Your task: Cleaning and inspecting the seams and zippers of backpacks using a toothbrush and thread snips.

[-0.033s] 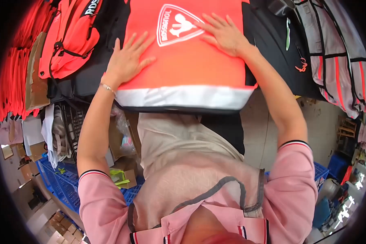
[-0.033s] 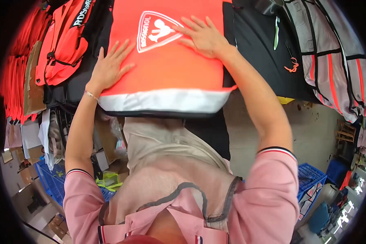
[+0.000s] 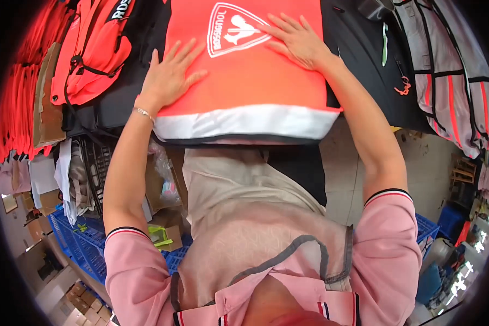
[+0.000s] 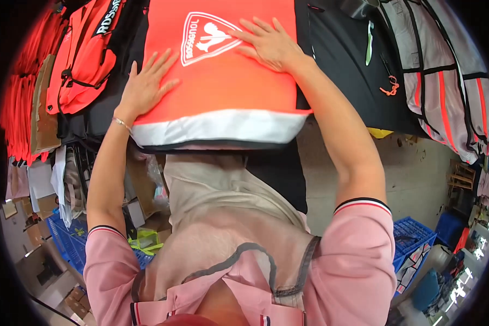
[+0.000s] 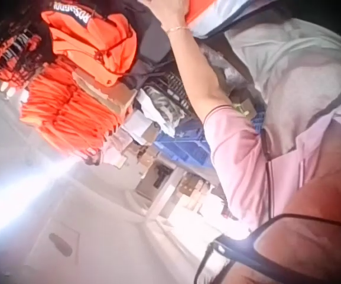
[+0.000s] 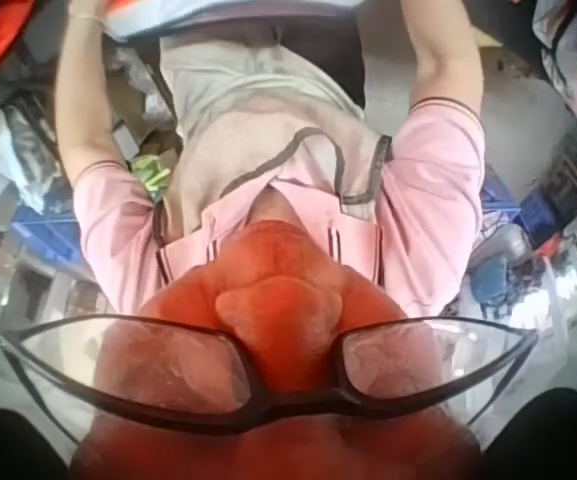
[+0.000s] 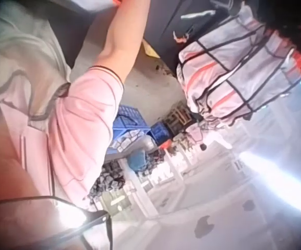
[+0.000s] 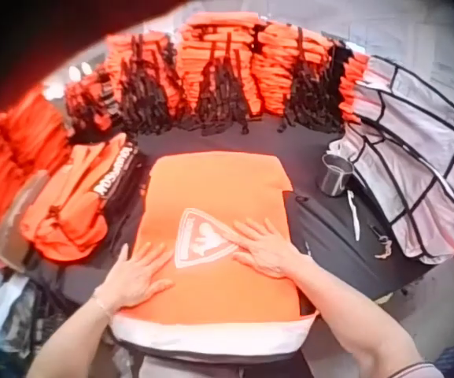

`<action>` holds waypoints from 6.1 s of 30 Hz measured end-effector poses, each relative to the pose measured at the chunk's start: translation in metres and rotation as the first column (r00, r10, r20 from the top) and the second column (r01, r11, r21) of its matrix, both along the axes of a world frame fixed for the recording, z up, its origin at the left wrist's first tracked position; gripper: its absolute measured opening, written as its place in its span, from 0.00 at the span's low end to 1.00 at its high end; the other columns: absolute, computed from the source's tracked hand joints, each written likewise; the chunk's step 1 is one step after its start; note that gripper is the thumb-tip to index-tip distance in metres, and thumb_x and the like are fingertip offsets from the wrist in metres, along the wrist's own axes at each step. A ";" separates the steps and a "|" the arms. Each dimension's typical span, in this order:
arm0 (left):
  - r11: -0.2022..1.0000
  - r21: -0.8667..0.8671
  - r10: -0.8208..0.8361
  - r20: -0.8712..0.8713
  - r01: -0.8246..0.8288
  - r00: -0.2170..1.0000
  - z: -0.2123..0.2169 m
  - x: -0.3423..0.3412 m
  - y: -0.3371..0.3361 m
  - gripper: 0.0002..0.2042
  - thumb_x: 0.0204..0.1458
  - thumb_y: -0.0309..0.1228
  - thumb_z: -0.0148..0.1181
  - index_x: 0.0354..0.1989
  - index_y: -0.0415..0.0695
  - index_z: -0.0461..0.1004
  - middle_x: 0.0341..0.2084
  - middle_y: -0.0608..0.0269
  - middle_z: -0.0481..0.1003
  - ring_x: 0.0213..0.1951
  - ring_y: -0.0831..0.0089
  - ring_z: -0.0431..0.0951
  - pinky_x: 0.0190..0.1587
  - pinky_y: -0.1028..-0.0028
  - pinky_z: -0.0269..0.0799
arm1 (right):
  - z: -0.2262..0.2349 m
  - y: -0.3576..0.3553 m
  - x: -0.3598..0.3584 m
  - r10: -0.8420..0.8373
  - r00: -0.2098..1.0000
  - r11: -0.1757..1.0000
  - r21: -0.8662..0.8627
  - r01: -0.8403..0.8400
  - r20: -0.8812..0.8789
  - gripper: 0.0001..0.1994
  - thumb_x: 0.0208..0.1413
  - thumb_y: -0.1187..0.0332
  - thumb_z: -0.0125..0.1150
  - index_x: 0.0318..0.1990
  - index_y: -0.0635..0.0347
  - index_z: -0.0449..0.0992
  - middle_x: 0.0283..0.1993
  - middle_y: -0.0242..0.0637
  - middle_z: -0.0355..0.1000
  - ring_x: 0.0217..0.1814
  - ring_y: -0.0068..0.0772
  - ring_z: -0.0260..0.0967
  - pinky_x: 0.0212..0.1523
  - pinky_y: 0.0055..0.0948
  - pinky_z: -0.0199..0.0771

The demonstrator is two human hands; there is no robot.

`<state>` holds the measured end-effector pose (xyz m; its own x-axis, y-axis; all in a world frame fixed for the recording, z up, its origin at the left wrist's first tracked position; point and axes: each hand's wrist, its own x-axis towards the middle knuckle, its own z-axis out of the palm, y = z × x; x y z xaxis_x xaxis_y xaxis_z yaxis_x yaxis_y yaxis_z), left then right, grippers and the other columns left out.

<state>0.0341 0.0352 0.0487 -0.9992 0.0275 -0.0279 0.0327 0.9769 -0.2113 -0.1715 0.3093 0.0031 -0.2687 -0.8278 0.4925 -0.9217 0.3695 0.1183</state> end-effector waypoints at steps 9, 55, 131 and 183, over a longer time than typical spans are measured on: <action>0.588 0.802 -0.171 0.002 0.100 0.985 0.063 0.020 0.099 0.27 0.53 0.42 0.65 0.57 0.38 0.72 0.56 0.47 0.71 0.60 0.52 0.70 0.61 0.60 0.65 | 0.118 0.071 0.083 -0.197 0.338 0.910 0.300 -0.287 0.920 0.16 0.55 0.59 0.63 0.30 0.66 0.74 0.20 0.39 0.62 0.25 0.19 0.56 0.28 0.31 0.63; 0.692 0.113 -0.246 -0.891 0.713 0.380 0.167 -0.008 0.153 0.14 0.27 0.16 0.61 0.25 0.45 0.68 0.18 0.66 0.68 0.19 0.66 0.71 0.22 0.70 0.66 | 0.189 0.028 0.089 -0.066 0.921 0.588 -0.761 -0.275 -0.384 0.07 0.39 0.80 0.61 0.29 0.64 0.73 0.22 0.32 0.60 0.19 0.30 0.61 0.18 0.26 0.63; 0.774 0.494 -0.426 -0.059 0.397 0.903 0.027 0.113 0.093 0.15 0.38 0.36 0.73 0.32 0.46 0.75 0.30 0.65 0.76 0.39 0.66 0.76 0.41 0.67 0.68 | 0.057 0.015 0.219 0.034 0.643 0.953 0.168 -0.251 0.765 0.11 0.49 0.77 0.60 0.41 0.65 0.69 0.38 0.52 0.71 0.41 0.60 0.71 0.39 0.50 0.72; 0.760 0.150 0.079 -0.987 0.632 0.139 0.205 0.011 0.119 0.20 0.28 0.19 0.66 0.38 0.38 0.77 0.25 0.60 0.71 0.26 0.65 0.73 0.25 0.70 0.71 | 0.244 0.024 0.134 0.026 0.791 0.735 -0.525 -0.429 -0.611 0.10 0.39 0.85 0.61 0.32 0.66 0.74 0.25 0.36 0.62 0.20 0.35 0.64 0.21 0.29 0.65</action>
